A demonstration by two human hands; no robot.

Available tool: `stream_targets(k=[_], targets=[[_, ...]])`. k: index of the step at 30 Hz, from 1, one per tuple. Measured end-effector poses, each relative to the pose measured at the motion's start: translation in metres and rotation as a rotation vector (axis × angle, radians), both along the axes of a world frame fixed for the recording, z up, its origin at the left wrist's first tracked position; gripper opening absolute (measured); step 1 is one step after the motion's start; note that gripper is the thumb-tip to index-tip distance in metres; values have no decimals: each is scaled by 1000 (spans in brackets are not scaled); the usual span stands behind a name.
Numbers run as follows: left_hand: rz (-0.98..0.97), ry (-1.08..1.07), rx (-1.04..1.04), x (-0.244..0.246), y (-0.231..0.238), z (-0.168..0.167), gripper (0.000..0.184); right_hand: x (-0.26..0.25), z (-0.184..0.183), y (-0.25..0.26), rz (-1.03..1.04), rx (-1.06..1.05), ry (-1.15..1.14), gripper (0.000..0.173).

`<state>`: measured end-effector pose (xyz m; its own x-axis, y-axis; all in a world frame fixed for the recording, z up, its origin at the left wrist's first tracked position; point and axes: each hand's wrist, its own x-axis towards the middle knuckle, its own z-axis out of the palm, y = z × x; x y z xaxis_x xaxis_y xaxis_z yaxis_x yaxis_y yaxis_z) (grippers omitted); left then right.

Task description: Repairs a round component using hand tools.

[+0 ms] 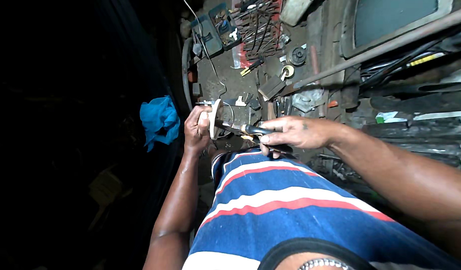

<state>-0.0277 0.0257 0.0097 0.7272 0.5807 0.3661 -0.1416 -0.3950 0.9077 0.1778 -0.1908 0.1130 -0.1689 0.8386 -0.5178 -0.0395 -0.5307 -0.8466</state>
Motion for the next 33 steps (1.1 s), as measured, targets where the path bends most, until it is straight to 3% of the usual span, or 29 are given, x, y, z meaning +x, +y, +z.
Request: stream_targets(k=[8,14,24,29,33], targets=[[69,7,-16,3,-5,2,43,-4,-2,1,4,11,-132,22],[154,73,-21,10,-9,8,43,-5,6,3,70,96,-506,22],[125,126,-41,11,-10,4,47,-6,3,1,92,67,-530,21],[129,270,-78,8,-10,-7,43,-11,5,4,257,133,-856,20],[94,362,-110,5,-10,-14,40,-15,2,4,320,154,-962,24]])
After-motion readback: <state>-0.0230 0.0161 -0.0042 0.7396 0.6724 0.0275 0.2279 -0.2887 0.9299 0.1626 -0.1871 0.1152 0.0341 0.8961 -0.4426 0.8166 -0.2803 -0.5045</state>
